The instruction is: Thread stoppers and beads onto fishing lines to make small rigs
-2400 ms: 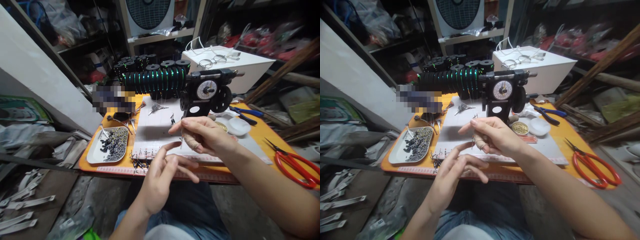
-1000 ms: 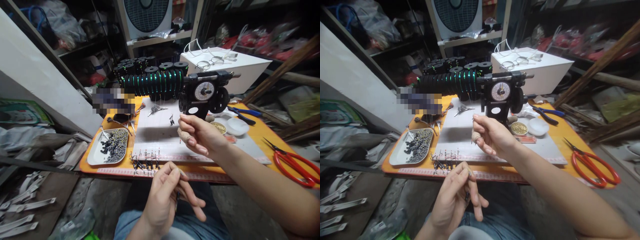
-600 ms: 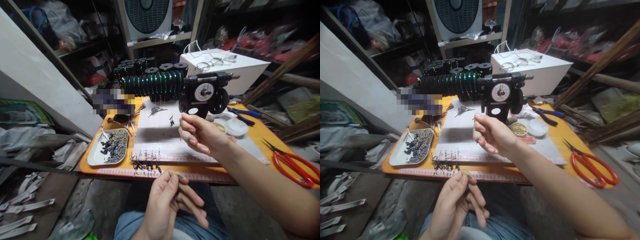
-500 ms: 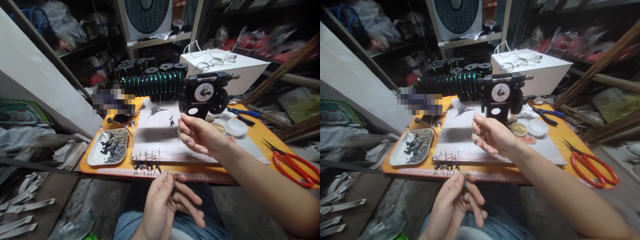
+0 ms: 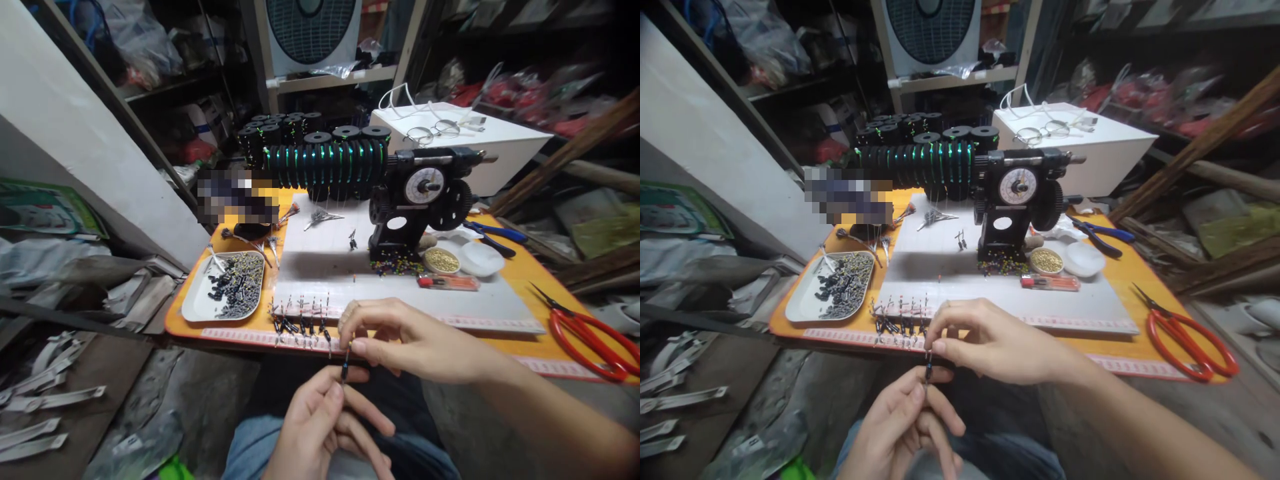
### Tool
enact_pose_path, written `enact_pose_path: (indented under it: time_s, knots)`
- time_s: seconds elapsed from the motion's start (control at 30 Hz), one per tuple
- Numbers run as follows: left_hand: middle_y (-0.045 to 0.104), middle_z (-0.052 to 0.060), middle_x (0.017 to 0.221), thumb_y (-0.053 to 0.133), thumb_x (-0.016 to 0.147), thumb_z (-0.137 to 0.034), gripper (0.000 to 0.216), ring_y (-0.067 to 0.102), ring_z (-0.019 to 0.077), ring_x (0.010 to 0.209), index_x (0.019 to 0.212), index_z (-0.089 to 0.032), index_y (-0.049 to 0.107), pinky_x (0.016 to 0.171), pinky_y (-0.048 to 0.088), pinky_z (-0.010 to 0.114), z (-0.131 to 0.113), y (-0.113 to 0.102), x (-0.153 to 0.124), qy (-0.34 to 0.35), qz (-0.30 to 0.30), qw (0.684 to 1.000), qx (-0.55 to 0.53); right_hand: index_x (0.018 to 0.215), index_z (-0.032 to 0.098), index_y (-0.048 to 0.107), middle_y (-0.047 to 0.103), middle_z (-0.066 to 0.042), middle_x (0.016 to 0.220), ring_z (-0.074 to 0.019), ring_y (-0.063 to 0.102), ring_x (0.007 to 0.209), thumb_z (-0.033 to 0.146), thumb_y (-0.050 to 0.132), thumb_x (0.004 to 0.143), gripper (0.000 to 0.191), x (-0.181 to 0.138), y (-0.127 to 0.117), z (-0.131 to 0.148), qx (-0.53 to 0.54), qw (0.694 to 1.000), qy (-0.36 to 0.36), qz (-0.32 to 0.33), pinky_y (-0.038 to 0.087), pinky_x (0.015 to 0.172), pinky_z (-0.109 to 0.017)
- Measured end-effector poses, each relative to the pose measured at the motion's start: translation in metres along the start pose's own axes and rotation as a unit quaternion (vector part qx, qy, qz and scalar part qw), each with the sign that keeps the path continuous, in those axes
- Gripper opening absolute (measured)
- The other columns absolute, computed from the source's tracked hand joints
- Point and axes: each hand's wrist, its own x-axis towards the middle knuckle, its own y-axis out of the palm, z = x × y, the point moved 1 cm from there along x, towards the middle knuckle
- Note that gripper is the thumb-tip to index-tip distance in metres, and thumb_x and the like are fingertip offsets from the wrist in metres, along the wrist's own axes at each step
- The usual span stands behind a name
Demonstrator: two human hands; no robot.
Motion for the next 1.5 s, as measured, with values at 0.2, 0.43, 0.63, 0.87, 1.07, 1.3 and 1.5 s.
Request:
enact_pose_path:
  time_s: [0.2,0.43,0.63,0.87,1.07,1.3,1.5]
  knots:
    - [0.079,0.012,0.092,0.05,0.096,-0.042,0.03,0.075,0.018,0.06,0.093,-0.013,0.057,0.062,0.056,0.025,-0.002,0.001,-0.008,-0.029,-0.064,0.996,0.06,0.093,0.017,0.065,0.062,-0.003,0.082,-0.0103,0.06,0.064,0.042,0.061,0.09,0.025,-0.008,0.022,-0.018,0.12,0.991,0.04,-0.037,0.05,0.051,-0.019]
    - [0.079,0.015,0.086,0.057,0.09,-0.049,0.038,0.076,0.0207,0.064,0.083,-0.012,0.06,0.062,0.055,0.028,-0.005,0.006,-0.016,-0.037,-0.084,0.992,0.084,0.085,0.015,0.062,0.065,-0.001,0.075,-0.0072,0.06,0.057,0.037,0.068,0.086,0.022,-0.005,0.047,-0.029,0.281,0.955,0.031,-0.093,0.048,0.049,-0.016]
    - [0.078,0.015,0.08,0.058,0.089,-0.049,0.039,0.067,0.0259,0.097,0.07,-0.015,0.061,0.092,0.045,0.039,-0.005,0.009,-0.017,0.055,-0.08,0.987,0.127,0.082,0.016,0.062,0.064,-0.001,0.067,-0.0045,0.053,0.047,0.039,0.067,0.087,0.025,-0.005,0.064,-0.033,0.315,0.939,0.012,-0.139,0.042,0.044,-0.014]
    - [0.077,0.011,0.073,0.058,0.09,-0.045,0.035,0.061,0.0233,0.082,0.069,-0.017,0.061,0.093,0.038,0.039,-0.006,0.01,-0.019,0.082,-0.062,0.988,0.115,0.079,0.015,0.064,0.065,-0.002,0.063,-0.0033,0.052,0.041,0.042,0.07,0.084,0.029,0.0,0.075,-0.034,0.353,0.918,0.011,-0.181,0.036,0.038,-0.011]
    - [0.078,0.011,0.072,0.061,0.089,-0.045,0.035,0.066,0.0272,0.09,0.066,-0.018,0.061,0.091,0.039,0.039,-0.009,0.017,-0.019,0.082,-0.076,0.989,0.101,0.076,0.013,0.064,0.069,-0.005,0.069,-0.0039,0.056,0.038,0.041,0.076,0.079,0.03,0.001,0.078,-0.03,0.411,0.889,0.006,-0.201,0.036,0.034,-0.01]
    - [0.075,0.011,0.068,0.06,0.088,-0.047,0.037,0.067,0.0267,0.086,0.066,-0.018,0.06,0.091,0.041,0.039,-0.005,0.014,-0.021,0.075,-0.085,0.987,0.111,0.073,0.014,0.064,0.071,-0.005,0.07,-0.0036,0.056,0.037,0.041,0.077,0.078,0.03,0.002,0.083,-0.03,0.438,0.873,0.006,-0.216,0.036,0.033,-0.009]
    - [0.076,0.01,0.069,0.061,0.089,-0.044,0.034,0.067,0.0269,0.099,0.068,-0.017,0.061,0.09,0.041,0.034,-0.007,0.016,-0.022,0.075,-0.084,0.99,0.091,0.074,0.015,0.064,0.07,-0.004,0.07,-0.0028,0.054,0.035,0.039,0.077,0.079,0.028,0.001,0.086,-0.03,0.463,0.858,-0.01,-0.223,0.036,0.032,-0.008]
